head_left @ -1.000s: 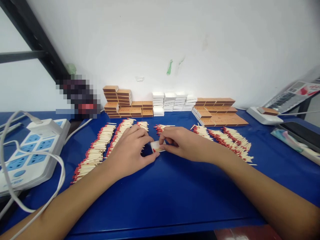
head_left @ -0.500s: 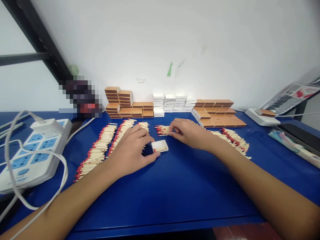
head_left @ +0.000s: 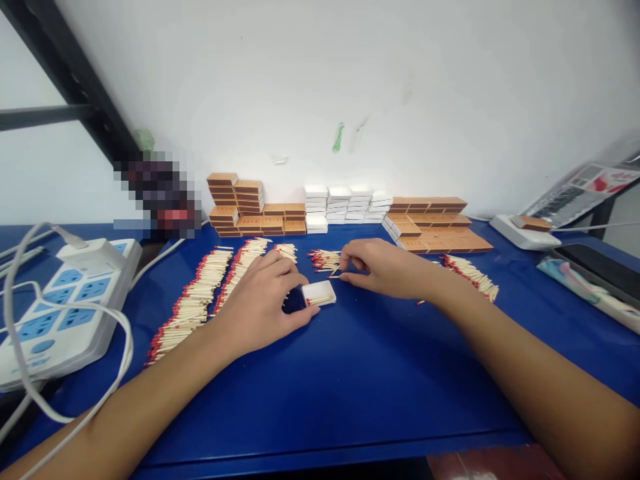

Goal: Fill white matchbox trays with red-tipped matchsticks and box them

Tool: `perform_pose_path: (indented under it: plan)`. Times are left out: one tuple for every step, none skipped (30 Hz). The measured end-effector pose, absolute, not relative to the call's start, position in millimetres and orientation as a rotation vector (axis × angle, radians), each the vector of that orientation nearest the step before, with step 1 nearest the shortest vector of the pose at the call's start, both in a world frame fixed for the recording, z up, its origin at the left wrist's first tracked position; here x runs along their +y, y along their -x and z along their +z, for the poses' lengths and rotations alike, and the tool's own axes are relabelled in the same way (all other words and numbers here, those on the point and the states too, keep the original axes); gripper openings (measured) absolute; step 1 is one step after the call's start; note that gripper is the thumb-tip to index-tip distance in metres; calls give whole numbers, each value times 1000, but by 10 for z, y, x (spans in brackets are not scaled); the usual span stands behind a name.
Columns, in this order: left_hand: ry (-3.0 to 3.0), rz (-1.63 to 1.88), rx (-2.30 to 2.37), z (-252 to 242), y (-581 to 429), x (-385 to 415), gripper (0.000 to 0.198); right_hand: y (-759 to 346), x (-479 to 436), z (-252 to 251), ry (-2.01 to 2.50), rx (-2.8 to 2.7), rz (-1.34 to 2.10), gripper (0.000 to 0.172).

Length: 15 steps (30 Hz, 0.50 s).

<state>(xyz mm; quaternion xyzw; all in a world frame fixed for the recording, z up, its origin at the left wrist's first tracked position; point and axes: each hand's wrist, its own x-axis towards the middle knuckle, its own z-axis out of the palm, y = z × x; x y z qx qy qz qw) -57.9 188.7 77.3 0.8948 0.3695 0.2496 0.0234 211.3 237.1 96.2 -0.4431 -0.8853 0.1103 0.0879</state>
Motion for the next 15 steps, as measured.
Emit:
perform_pose_path:
  plan:
    - [-2770,773,1143,771,581,1888,25,-2120,2379,961,1320,-2618,332,9]
    - [-2772,774,1141,770,582,1889,25,-2124,2384,960,1319,-2604,340,13]
    - [-2772,776,1141,770,584,1890,26,-2126,2389,959,1313,-2599,352,15]
    - [-2772,777,1141,770,585,1889,26,-2126,2392,959,1306,-2601,364,16]
    - [-2771,775,1141,771,585,1887,26,-2123,2395,959,1301,-2606,370,15]
    - [-2769,773,1144,773,584,1885,26,-2120,2397,958,1298,-2614,369,12]
    - [-2768,771,1145,775,582,1882,26,-2116,2400,956,1297,-2621,362,9]
    - [-2766,769,1146,778,580,1880,26,-2113,2403,953,1298,-2626,354,7]
    - [-2763,768,1148,780,577,1878,26,-2111,2407,950,1299,-2628,352,7]
    - [-2761,767,1149,781,574,1876,26,-2109,2410,946,1303,-2626,358,8]
    - [-2760,767,1151,783,572,1874,26,-2109,2413,942,1307,-2625,371,9]
    - [-2760,766,1151,783,571,1873,26,-2110,2415,938,1310,-2625,384,10]
    - [-2761,765,1151,784,571,1873,26,-2112,2417,936,1313,-2624,393,11]
    - [-2762,764,1151,784,571,1872,26,-2114,2417,934,1314,-2626,396,12]
    - [-2764,764,1150,784,571,1872,26,-2116,2416,933,1314,-2624,392,12]
